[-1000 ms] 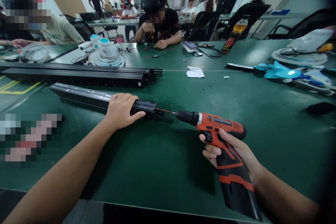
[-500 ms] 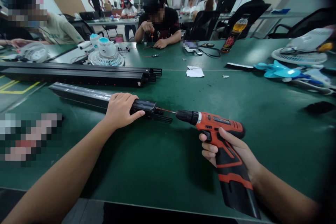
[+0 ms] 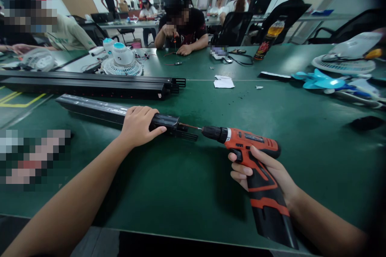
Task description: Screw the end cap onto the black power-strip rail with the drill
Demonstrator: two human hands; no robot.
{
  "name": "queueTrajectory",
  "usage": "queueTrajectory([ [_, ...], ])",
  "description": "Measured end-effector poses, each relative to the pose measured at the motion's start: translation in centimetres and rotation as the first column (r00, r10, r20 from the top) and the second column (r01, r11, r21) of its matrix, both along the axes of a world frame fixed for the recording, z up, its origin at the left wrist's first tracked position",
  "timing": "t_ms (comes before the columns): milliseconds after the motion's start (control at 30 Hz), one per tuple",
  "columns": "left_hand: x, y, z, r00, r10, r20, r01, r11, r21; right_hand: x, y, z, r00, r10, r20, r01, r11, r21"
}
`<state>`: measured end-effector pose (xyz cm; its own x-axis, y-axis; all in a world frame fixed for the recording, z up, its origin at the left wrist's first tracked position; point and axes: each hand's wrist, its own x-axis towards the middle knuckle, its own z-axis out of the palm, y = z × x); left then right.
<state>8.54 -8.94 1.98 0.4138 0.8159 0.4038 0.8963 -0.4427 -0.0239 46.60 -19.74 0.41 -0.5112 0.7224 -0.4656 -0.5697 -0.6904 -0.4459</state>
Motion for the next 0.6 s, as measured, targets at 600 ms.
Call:
queueTrajectory([
  [600,-0.1,0.13,-0.03,0.999,-0.021,0.027,0.021,1.0,-0.007,-0.31,-0.08,0.59,1.0,-0.004,0.001,0.004,1.0,0.019],
])
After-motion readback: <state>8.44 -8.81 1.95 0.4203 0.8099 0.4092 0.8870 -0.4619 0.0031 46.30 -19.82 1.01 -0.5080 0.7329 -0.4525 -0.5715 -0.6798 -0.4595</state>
